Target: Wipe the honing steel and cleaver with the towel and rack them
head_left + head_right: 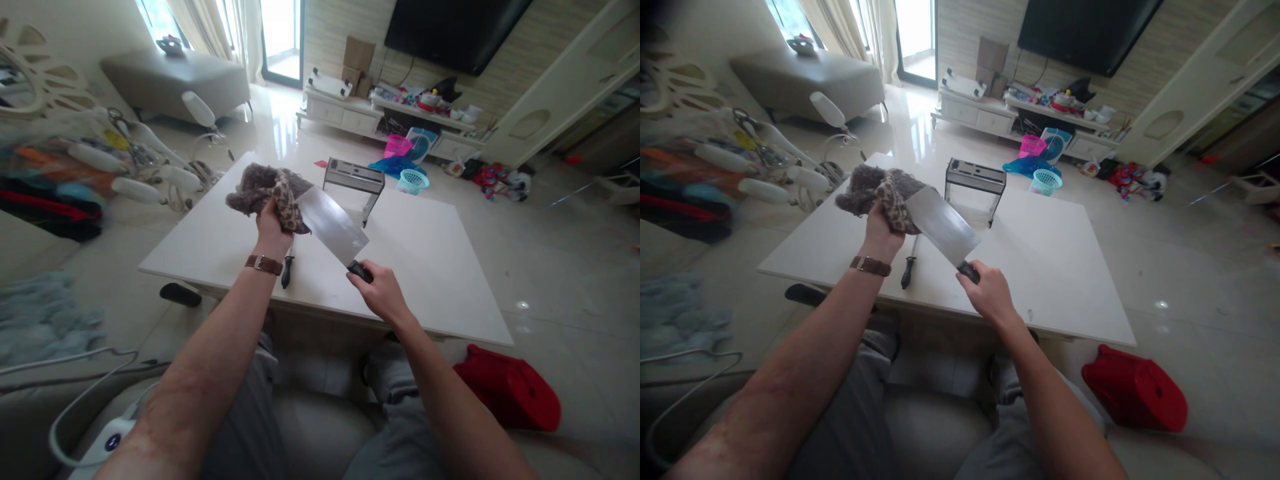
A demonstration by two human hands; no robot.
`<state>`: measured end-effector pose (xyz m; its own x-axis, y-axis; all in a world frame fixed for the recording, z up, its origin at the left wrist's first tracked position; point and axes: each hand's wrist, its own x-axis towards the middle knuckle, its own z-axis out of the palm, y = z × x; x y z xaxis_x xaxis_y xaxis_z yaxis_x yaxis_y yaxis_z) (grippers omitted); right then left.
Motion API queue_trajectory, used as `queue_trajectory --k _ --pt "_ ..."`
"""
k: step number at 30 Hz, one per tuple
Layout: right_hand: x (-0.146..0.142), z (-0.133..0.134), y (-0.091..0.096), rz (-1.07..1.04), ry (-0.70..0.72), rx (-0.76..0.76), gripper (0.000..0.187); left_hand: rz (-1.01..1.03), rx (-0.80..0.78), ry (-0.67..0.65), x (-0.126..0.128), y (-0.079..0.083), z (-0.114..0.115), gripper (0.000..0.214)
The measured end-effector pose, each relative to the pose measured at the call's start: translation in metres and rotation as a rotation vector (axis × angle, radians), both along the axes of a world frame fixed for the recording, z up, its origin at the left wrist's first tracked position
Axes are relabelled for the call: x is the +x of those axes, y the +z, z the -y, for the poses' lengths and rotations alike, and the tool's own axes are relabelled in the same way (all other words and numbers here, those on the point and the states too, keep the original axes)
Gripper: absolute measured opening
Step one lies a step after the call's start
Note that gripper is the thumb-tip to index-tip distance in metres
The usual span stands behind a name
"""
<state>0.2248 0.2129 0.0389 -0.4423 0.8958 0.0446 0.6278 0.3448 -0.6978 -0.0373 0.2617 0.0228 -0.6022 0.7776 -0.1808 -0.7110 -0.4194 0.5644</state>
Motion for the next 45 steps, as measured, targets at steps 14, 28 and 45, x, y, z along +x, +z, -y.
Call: queue_trajectory --k 14,28,45 --pt "0.014 -0.007 0.016 -1.239 0.261 -1.010 0.025 -0.008 0.102 -0.568 0.068 -0.003 0.015 0.037" --pt "0.001 0.000 0.009 -1.164 0.349 -1.241 0.036 -0.042 0.013 -0.569 0.087 -0.011 0.023 0.023" --pt "0.038 -0.018 0.021 -0.737 0.209 -0.911 0.032 -0.072 0.103 -0.139 -0.017 0.016 0.027 0.045"
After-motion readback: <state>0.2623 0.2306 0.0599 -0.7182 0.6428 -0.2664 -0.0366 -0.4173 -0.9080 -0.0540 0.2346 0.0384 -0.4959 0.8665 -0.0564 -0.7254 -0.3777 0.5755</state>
